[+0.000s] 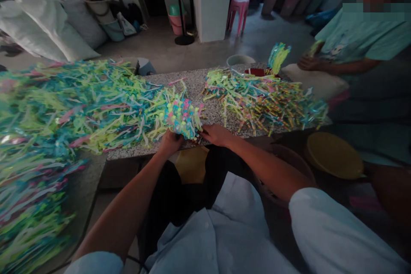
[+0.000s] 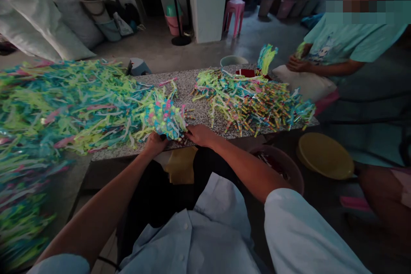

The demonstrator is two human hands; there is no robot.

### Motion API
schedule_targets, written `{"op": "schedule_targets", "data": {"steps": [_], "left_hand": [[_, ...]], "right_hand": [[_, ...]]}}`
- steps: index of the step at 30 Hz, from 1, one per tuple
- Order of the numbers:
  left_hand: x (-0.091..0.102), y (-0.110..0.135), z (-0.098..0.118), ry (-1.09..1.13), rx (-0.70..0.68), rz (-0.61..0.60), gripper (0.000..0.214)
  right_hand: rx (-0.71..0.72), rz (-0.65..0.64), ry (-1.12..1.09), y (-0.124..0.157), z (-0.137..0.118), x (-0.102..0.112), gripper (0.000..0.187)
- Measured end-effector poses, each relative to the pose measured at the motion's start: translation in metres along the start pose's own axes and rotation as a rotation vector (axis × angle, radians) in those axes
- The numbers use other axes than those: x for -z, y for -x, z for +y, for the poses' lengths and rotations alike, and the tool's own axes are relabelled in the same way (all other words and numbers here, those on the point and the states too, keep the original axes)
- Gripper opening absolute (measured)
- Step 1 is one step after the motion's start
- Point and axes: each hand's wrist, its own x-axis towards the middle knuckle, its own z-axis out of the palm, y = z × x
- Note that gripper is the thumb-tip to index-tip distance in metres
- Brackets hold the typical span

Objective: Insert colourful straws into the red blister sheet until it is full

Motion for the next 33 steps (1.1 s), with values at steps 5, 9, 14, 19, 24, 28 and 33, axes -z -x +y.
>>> {"op": "schedule_targets", "data": {"steps": [5,9,14,19,24,28,33], "left_hand": [[-0.001,0.0,0.0,0.011,0.0,0.004,0.018],[0.0,0.0,0.0,0.008,-0.007,0.021,0.017],[0.0,0.001,0.0,-0.007,-0.004,-0.005,0.015],[0.0,-0.001,-0.003,-0.018,0.02,-0.008,0.018],[0.002,-0.002,-0.003,0.0,0.01,0.003,0.021],[0.002,-0.002,-0.004,0.01,-0.009,-0.004,0.019],[-0.001,0.0,-0.005,0.019,-0.008,0.005,0.017]], "right_hand": [[0.004,-0.006,-0.002,-0.002,-0.005,-0.002,0.035],[-0.008,0.001,-0.048,-0.001,-0.008,-0.002,0.033],[0.0,-0.018,0.002,-0.002,-0.006,-0.005,0.036],[-0.023,-0.042,0.038,-0.003,-0.011,-0.003,0.037],[-0.046,-0.048,0.028,-0.001,-0.018,0.005,0.038],[-0.071,-0.08,0.013,0.001,-0.005,0.019,0.033],[-0.538,0.179,0.033,0.004,0.049,0.045,0.038]]}}
